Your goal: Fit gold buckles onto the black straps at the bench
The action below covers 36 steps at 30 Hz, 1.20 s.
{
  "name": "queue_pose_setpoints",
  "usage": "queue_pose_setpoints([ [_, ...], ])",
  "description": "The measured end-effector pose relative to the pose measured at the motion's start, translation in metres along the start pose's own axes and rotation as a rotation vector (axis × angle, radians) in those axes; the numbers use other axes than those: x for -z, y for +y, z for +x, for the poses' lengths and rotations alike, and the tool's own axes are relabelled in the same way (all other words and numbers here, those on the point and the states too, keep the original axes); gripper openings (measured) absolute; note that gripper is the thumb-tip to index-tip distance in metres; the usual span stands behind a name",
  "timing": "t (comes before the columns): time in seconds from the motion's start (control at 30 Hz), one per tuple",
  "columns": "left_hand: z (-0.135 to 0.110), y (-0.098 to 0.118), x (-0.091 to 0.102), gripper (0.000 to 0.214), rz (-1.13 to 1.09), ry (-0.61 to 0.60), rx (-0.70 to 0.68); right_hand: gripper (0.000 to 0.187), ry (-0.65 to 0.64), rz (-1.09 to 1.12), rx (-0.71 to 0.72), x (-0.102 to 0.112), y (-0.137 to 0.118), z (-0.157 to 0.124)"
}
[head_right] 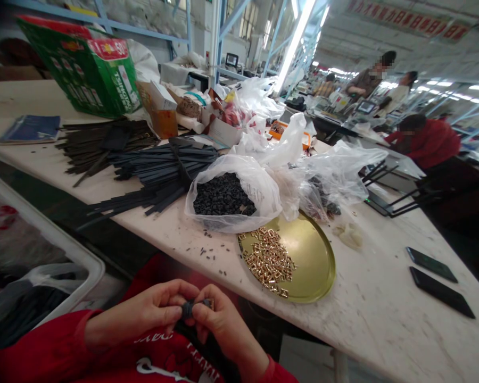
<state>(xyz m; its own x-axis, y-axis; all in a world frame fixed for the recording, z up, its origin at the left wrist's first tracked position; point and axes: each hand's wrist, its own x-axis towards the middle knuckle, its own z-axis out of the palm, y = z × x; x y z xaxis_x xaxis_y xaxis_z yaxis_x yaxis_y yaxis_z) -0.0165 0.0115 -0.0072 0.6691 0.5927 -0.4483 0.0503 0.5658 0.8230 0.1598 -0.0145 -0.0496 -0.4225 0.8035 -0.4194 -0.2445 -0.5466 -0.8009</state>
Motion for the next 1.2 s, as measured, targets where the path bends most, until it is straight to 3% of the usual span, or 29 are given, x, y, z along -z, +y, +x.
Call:
queue_pose_setpoints([
  [0.1,-0.001,0.000,-0.001,0.038,0.080,0.005,-0.010,0.044,0.004,0.015,-0.031,0.002,0.001,0.000],
  [0.27,-0.003,-0.002,-0.003,0.036,0.308,0.062,-0.046,0.036,0.066,-0.178,-0.003,0.003,0.004,-0.003],
  [0.43,0.006,-0.009,0.003,0.036,0.367,0.104,-0.036,0.017,0.200,-0.465,0.173,-0.004,0.008,-0.002],
  [0.57,0.001,-0.010,0.011,0.024,0.516,0.070,0.016,0.007,0.118,-0.457,0.130,-0.006,0.008,-0.004],
  [0.7,-0.007,-0.009,0.011,0.028,0.652,-0.017,0.027,0.007,0.083,-0.552,0.177,-0.005,0.004,-0.014],
  [0.8,-0.004,-0.010,0.007,0.032,0.713,0.022,0.010,0.009,0.103,-0.735,0.284,-0.006,-0.001,-0.022],
  [0.9,0.002,-0.009,0.004,0.032,0.855,0.042,-0.033,0.015,0.034,-0.744,0.275,-0.006,-0.003,-0.024],
  [1.07,0.006,0.010,0.014,0.031,0.876,-0.044,-0.070,0.024,0.035,-0.686,0.261,-0.001,-0.005,-0.009],
  [1.2,0.010,0.026,0.023,0.028,0.938,0.009,-0.121,0.033,-0.010,-0.667,0.366,0.002,-0.006,0.015],
])
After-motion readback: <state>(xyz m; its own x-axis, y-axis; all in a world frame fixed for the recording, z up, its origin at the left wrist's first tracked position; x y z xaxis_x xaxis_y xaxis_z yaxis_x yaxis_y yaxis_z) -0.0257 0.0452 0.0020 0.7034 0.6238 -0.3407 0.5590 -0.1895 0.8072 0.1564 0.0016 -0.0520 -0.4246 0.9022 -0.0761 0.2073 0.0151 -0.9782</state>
